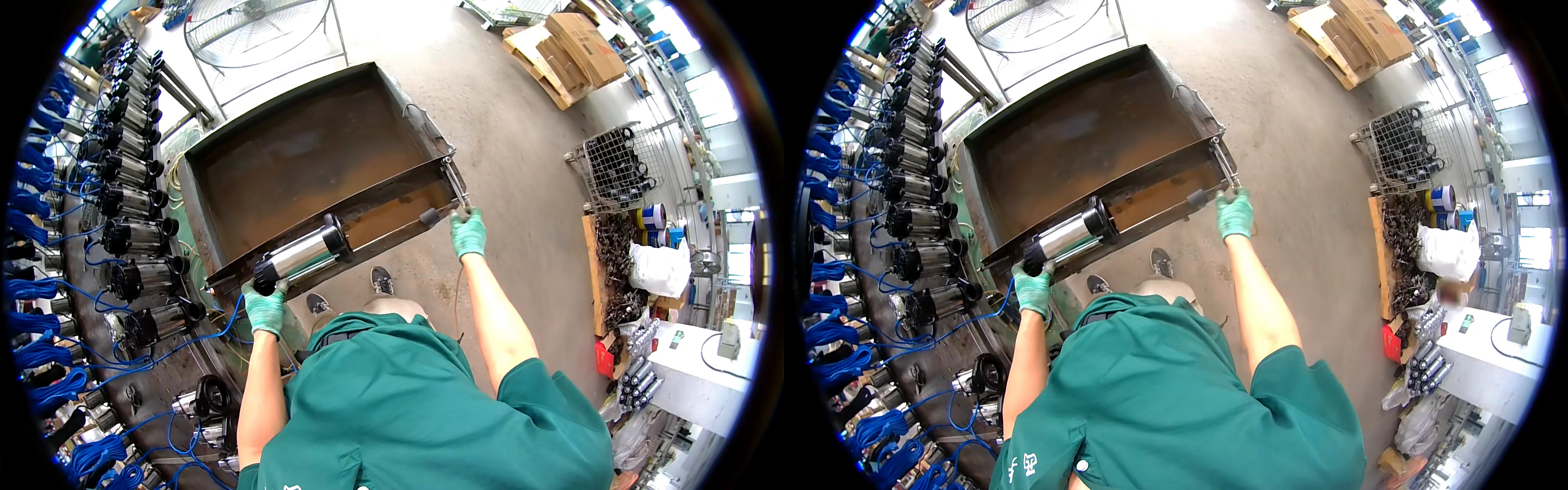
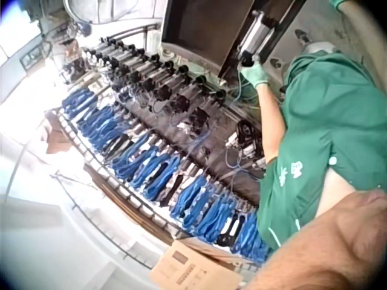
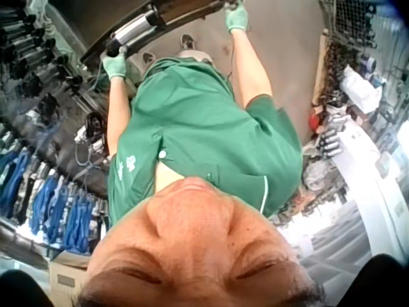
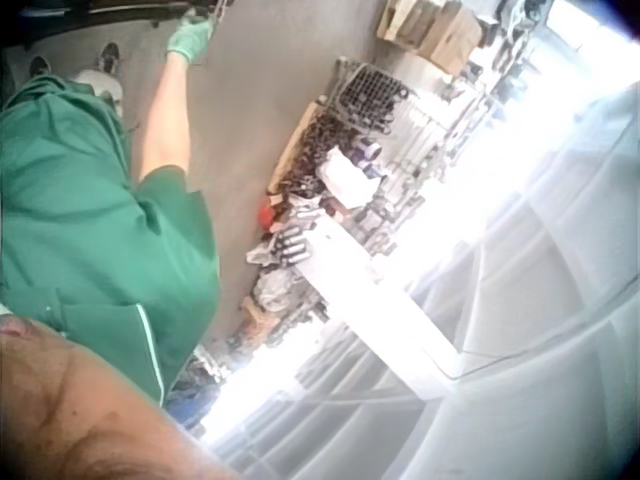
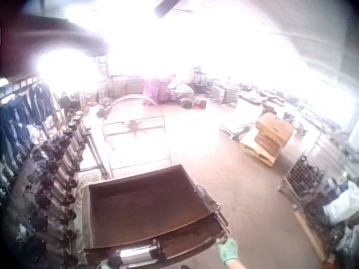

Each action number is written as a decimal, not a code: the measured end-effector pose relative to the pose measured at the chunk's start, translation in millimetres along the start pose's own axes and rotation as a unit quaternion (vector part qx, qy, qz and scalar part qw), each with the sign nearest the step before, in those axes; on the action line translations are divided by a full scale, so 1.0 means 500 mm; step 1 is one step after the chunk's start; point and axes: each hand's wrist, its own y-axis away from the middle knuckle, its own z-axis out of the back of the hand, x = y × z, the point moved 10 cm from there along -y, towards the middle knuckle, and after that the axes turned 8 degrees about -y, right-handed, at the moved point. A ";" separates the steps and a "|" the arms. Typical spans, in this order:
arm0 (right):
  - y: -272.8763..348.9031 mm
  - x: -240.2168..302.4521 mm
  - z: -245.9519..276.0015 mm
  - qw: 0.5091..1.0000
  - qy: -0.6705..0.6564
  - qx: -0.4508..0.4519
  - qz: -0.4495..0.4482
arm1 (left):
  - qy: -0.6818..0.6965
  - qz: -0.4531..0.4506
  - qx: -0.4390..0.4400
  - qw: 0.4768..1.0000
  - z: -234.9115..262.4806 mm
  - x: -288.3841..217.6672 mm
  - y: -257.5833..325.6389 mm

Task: The person repeatedly picks up a cylindrical mechanical component, submerges it in a water-filled metal tray, and then removes it. This cycle is performed multiple times with the same object, likely as part of a functional or leak test.

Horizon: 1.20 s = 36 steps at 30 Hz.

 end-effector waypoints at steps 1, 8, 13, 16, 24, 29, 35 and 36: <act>-0.053 -0.090 0.003 1.000 -0.005 -0.022 -0.016 | -0.007 -0.012 0.016 1.000 -0.012 -0.014 -0.007; -0.087 -0.049 -0.097 0.895 -0.412 0.031 -0.168 | -0.059 -0.023 0.023 0.998 0.015 -0.029 0.002; -0.061 -0.006 -0.089 0.920 -0.371 0.018 -0.121 | -0.032 -0.024 0.025 0.999 0.012 -0.015 0.002; -0.067 0.018 -0.106 0.903 -0.412 0.044 -0.115 | -0.036 -0.023 0.026 0.999 0.007 -0.010 -0.002; 0.018 0.150 -0.109 0.889 -0.404 0.206 -0.062 | -0.054 -0.031 0.018 0.998 0.011 -0.007 -0.004; 0.169 0.232 -0.175 0.890 -0.231 0.393 0.018 | -0.031 -0.030 0.019 0.999 0.007 0.007 0.001; 0.237 0.291 -0.260 0.871 -0.109 0.459 0.136 | -0.056 -0.025 0.033 0.998 0.005 -0.005 0.001; 0.241 0.294 -0.272 0.868 -0.087 0.468 0.145 | -0.057 -0.024 0.034 0.998 0.006 -0.003 0.000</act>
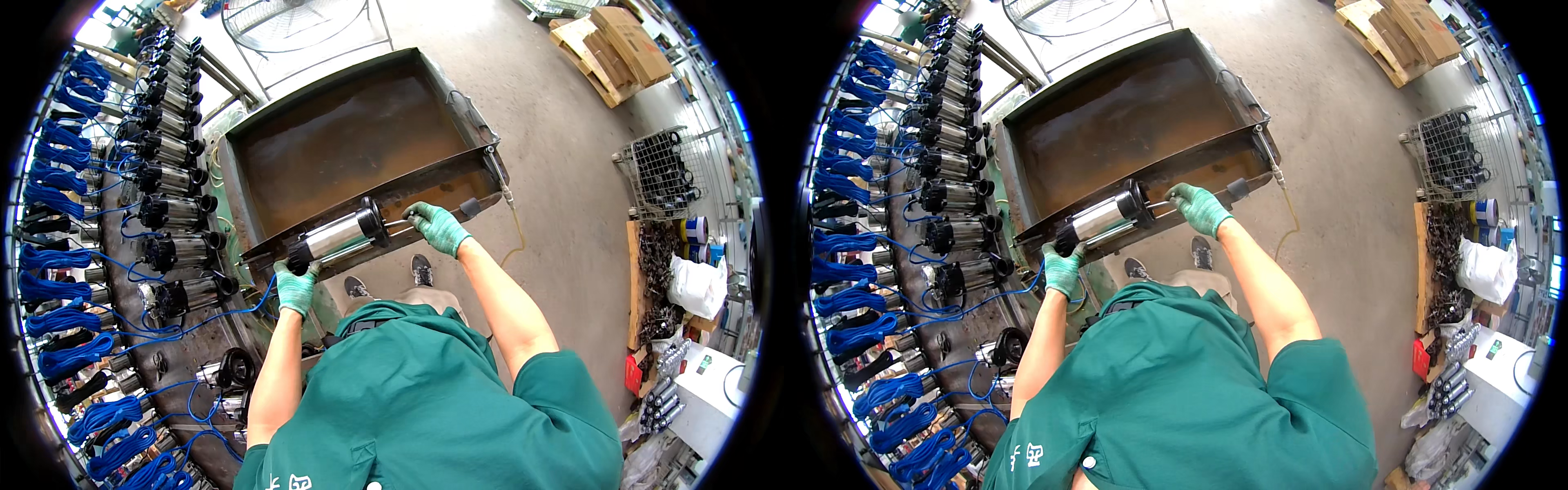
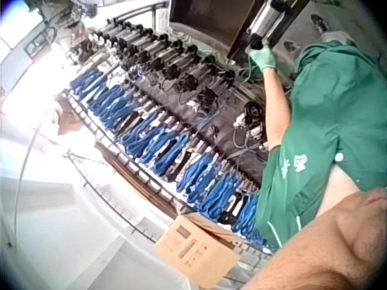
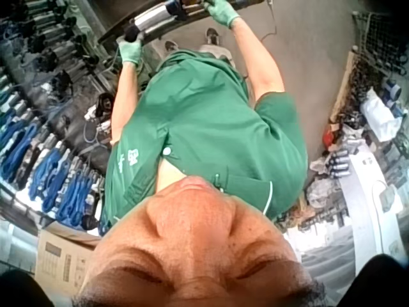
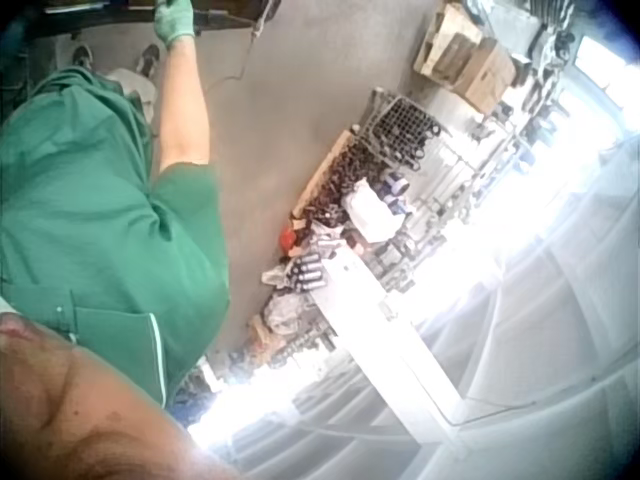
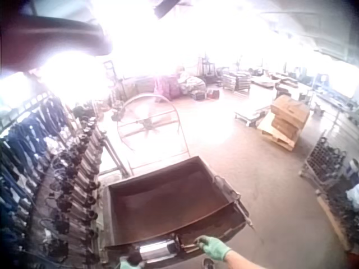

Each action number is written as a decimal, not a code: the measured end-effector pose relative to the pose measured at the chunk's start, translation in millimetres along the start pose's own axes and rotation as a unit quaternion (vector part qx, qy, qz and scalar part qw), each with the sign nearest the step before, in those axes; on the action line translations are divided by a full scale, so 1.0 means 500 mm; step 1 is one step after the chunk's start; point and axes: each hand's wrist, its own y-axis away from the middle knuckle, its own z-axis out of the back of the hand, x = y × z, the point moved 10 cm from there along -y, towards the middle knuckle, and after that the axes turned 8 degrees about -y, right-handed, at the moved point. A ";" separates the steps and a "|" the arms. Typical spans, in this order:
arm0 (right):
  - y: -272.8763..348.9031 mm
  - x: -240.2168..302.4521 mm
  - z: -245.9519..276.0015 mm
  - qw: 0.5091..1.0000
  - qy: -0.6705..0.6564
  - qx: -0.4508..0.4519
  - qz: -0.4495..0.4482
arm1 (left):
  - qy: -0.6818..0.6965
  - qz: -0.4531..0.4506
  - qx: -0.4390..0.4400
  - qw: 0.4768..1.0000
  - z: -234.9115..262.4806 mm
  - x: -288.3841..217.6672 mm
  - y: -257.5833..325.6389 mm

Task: The person repeatedly picks up a cylindrical mechanical component, submerges it in a water-filled metal tray, and then removes it. This cycle is performed multiple times with the same object, likely as part of a functional or leak test.

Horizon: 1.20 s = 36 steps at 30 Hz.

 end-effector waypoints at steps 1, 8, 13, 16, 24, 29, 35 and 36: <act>-0.005 0.002 -0.003 1.000 -0.004 -0.002 0.002 | 0.000 0.000 0.001 1.000 0.000 0.001 0.000; -0.032 0.017 -0.011 1.000 0.002 0.003 0.023 | 0.018 0.008 0.005 1.000 0.000 -0.004 0.004; -0.069 0.004 0.001 0.982 0.182 -0.038 0.012 | 0.029 0.015 0.026 0.999 -0.010 -0.008 -0.002; -0.070 0.023 -0.007 0.963 0.266 0.016 -0.044 | 0.018 0.012 0.020 1.000 -0.002 -0.001 0.000; -0.060 -0.065 -0.005 0.995 -0.035 -0.026 -0.085 | 0.036 -0.004 -0.010 0.999 -0.012 0.004 -0.010; -0.019 -0.049 -0.034 0.935 -0.262 0.116 -0.207 | 0.043 0.000 -0.008 0.999 -0.012 0.025 -0.008; -0.035 -0.074 -0.016 0.946 -0.221 0.133 -0.198 | 0.051 0.004 0.001 0.999 -0.001 -0.023 0.004; -0.044 -0.069 -0.013 0.960 -0.163 0.110 -0.202 | 0.054 0.004 -0.004 0.999 0.001 -0.018 0.004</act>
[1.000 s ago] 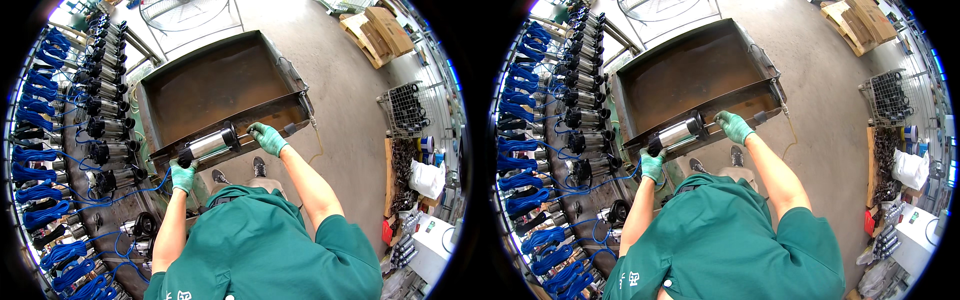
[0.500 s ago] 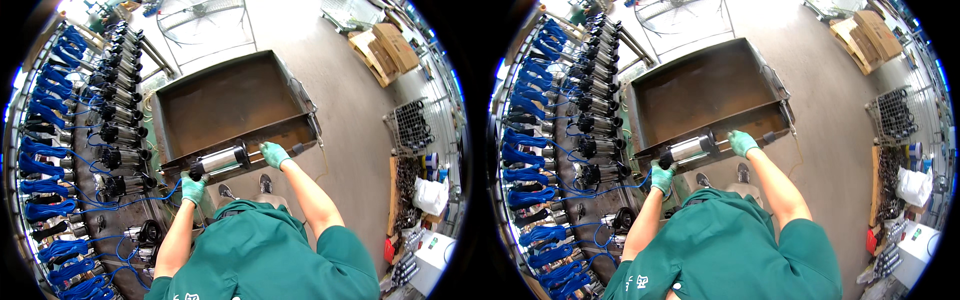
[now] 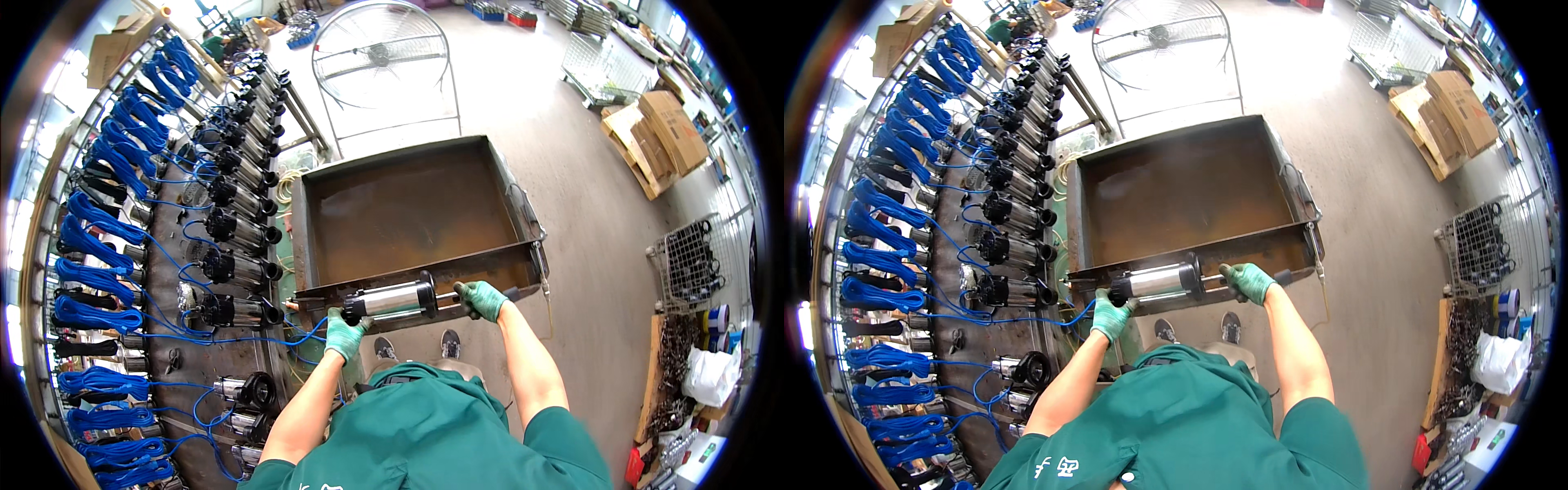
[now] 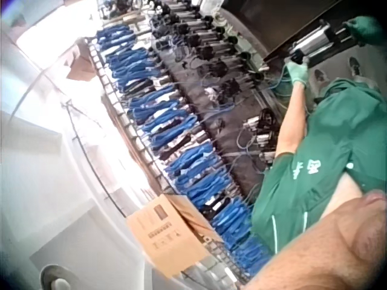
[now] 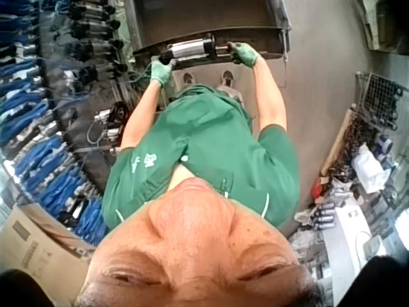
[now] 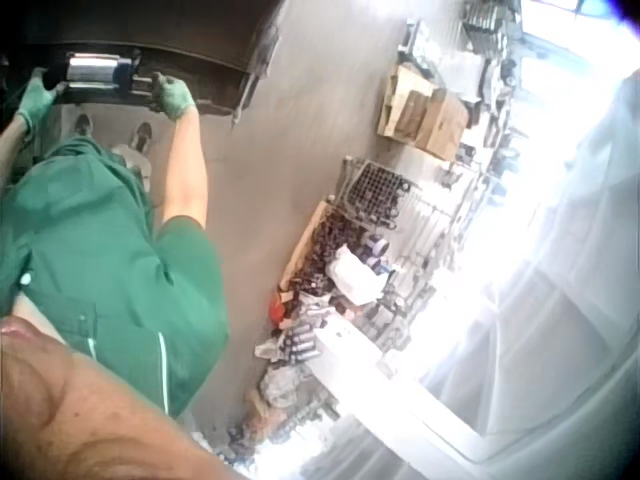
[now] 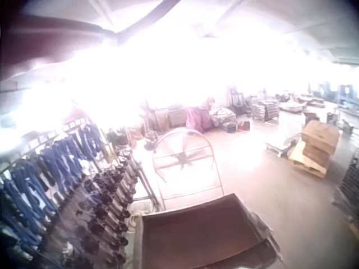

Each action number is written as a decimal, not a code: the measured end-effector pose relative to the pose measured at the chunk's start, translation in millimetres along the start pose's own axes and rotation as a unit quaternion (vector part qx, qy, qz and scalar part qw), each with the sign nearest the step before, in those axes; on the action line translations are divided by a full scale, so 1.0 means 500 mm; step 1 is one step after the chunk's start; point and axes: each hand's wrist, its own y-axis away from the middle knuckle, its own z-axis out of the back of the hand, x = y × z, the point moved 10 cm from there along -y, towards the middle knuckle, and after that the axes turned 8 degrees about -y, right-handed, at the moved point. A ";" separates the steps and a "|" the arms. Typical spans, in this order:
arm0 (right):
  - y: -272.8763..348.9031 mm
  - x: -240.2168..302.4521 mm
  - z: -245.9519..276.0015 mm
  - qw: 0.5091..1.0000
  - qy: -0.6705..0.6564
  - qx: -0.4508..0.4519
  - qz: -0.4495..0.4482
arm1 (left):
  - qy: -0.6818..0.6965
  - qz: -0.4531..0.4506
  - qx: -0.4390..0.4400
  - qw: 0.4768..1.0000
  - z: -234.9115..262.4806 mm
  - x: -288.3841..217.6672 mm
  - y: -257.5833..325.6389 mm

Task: The person repeatedly picks up a cylindrical mechanical component, submerges it in a water-filled metal tray, and then removes it. This cycle is performed multiple times with the same object, likely as part of a functional or leak test.

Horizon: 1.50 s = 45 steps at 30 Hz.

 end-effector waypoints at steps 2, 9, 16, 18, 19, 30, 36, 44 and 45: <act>0.010 0.024 -0.016 0.997 0.048 -0.052 -0.007 | 0.006 -0.004 -0.016 1.000 0.002 0.026 0.000; 0.013 0.014 -0.056 0.975 -0.216 -0.014 0.045 | -0.007 0.034 0.023 0.999 -0.010 0.044 -0.006; -0.017 -0.036 0.003 0.995 -0.076 -0.062 -0.036 | -0.041 0.021 -0.004 0.999 0.004 -0.009 -0.006; -0.003 0.012 -0.019 0.988 0.106 -0.096 -0.051 | -0.042 -0.020 -0.031 0.998 0.014 0.012 -0.004; 0.003 0.027 -0.025 0.982 0.144 -0.096 -0.069 | -0.039 -0.004 -0.018 0.999 0.008 0.025 -0.005; -0.090 -0.022 -0.009 0.968 0.224 -0.093 0.064 | -0.021 -0.005 -0.009 1.000 -0.010 0.052 -0.016; 0.030 -0.001 -0.053 0.980 -0.166 0.106 -0.012 | -0.013 -0.019 -0.019 1.000 -0.009 0.072 -0.029; -0.030 -0.016 0.000 0.989 0.106 -0.032 -0.098 | -0.028 -0.015 -0.019 0.999 -0.014 0.079 -0.034; -0.048 0.006 0.016 0.979 0.194 -0.068 -0.008 | -0.030 -0.018 -0.022 0.999 -0.015 0.081 -0.037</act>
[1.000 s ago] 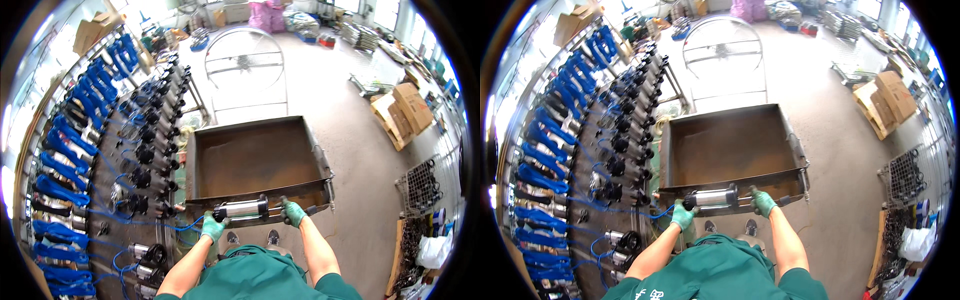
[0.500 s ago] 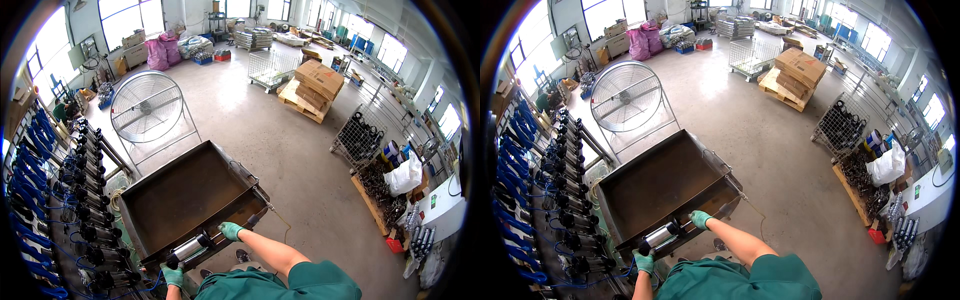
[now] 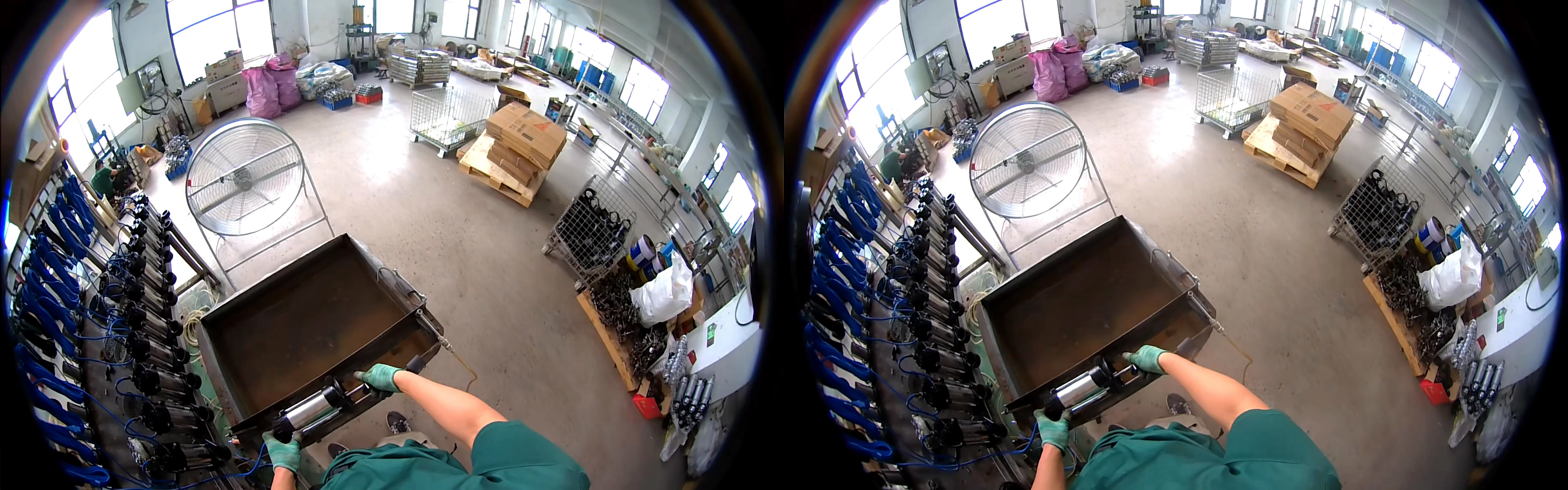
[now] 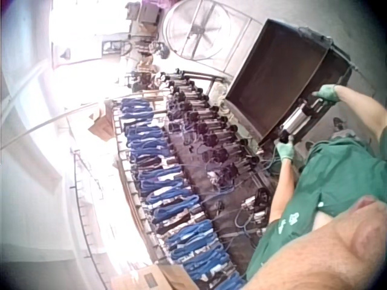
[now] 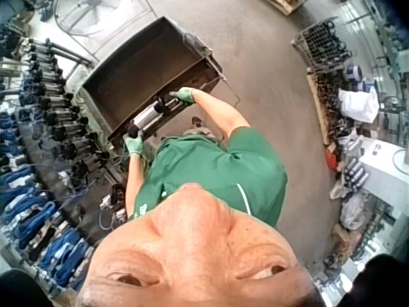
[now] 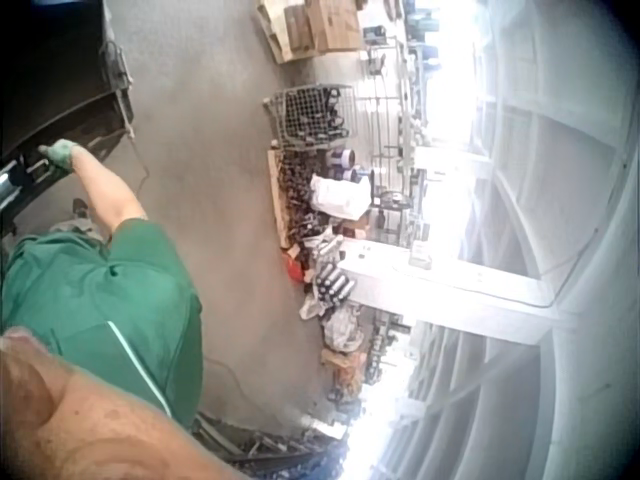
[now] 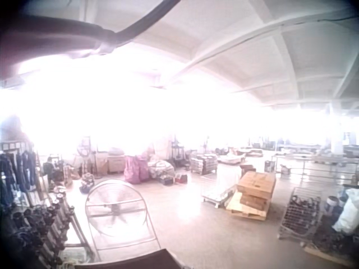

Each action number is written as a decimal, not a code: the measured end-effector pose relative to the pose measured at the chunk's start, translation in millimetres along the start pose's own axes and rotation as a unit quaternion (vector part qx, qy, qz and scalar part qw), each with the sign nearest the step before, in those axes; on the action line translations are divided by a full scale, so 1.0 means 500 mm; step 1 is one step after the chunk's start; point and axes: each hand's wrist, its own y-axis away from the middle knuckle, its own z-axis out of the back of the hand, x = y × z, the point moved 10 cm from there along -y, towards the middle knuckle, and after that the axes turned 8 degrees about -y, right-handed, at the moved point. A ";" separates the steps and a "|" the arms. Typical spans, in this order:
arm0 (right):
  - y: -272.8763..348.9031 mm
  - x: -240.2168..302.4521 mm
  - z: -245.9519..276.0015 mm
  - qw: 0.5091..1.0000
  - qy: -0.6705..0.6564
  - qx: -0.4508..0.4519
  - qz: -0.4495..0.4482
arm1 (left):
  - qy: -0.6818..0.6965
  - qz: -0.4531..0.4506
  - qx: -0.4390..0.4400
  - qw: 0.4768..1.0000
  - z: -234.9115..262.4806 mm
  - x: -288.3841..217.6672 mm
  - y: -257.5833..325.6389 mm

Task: The person repeatedly picks up a cylindrical mechanical component, submerges it in a water-filled metal tray, and then removes it. This cycle is performed multiple times with the same object, likely as part of a functional or leak test.

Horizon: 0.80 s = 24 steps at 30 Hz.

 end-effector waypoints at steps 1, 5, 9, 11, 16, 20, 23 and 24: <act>-0.004 0.017 0.011 0.992 0.081 -0.055 0.086 | -0.003 -0.003 -0.001 1.000 -0.003 0.001 -0.001; 0.096 0.106 0.006 0.931 0.201 -0.015 0.303 | 0.006 -0.002 0.007 1.000 0.006 -0.028 0.017; 0.087 0.094 0.006 0.934 0.183 -0.006 0.306 | 0.000 0.000 0.007 1.000 0.004 -0.020 0.013; 0.053 0.058 0.013 0.960 0.133 -0.058 0.238 | 0.000 0.008 0.015 1.000 0.005 -0.045 0.018; 0.019 0.003 -0.031 0.989 -0.143 -0.042 -0.004 | -0.019 0.003 0.001 1.000 0.017 -0.044 0.021; 0.062 0.073 -0.006 0.968 0.097 -0.049 0.228 | -0.011 0.015 0.008 1.000 0.018 -0.053 0.025; 0.114 0.117 -0.013 0.899 0.246 -0.023 0.360 | 0.029 0.011 0.020 0.999 0.002 -0.019 0.016; 0.115 0.114 -0.007 0.913 0.222 -0.023 0.341 | 0.030 0.007 0.009 0.999 0.003 -0.018 0.015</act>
